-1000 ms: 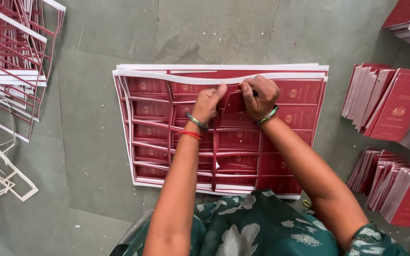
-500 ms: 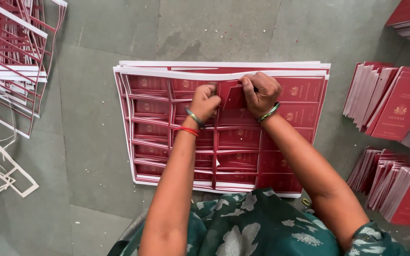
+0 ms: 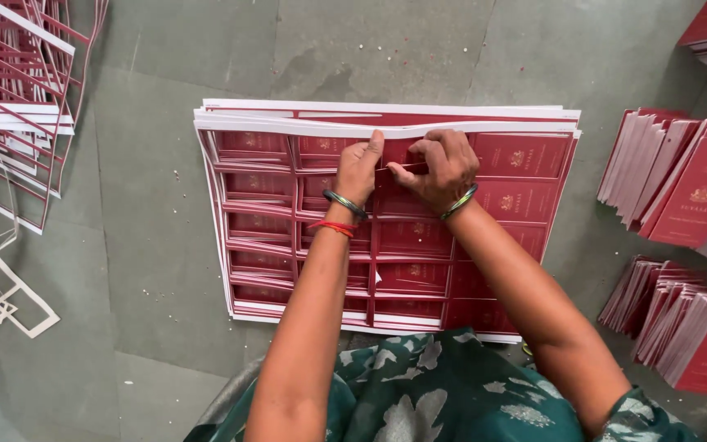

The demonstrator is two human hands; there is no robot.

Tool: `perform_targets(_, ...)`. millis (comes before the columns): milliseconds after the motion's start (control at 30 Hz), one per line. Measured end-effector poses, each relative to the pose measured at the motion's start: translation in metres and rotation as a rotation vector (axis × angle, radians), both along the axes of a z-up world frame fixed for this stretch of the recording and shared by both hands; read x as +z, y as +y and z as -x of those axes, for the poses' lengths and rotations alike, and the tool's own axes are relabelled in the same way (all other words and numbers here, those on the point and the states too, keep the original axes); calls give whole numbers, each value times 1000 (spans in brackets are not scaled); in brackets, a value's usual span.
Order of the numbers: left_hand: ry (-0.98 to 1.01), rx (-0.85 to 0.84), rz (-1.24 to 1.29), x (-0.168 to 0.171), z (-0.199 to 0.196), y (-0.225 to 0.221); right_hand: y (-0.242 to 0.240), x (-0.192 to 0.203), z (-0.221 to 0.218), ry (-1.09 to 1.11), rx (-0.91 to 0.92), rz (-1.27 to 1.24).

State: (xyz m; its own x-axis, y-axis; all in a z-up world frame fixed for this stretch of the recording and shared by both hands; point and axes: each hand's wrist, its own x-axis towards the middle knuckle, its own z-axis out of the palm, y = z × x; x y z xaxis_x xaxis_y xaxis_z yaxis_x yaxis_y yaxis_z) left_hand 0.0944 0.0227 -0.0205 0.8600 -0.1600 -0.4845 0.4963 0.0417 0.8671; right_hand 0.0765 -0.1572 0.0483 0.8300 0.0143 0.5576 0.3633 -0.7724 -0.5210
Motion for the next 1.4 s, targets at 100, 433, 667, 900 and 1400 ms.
perform_targets(100, 34, 47, -40, -7, 0, -4, -2, -3, 1, -13, -1, -16)
perform_targets(433, 8, -122, 204, -1, -6, -1, 1, 14, -4, 59, 21, 53)
perform_targets(667, -9, -228, -32, -9, -11, 1, -29, 36, -15, 360, 50, -30)
perform_targets(900, -267, -265, -684, 41, -10, -20, -37, 48, -48, 529, 177, 314)
perform_targets(1400, -467, 213, -902, 54, 22, -39, -31, 44, -42, 469, 238, 500)
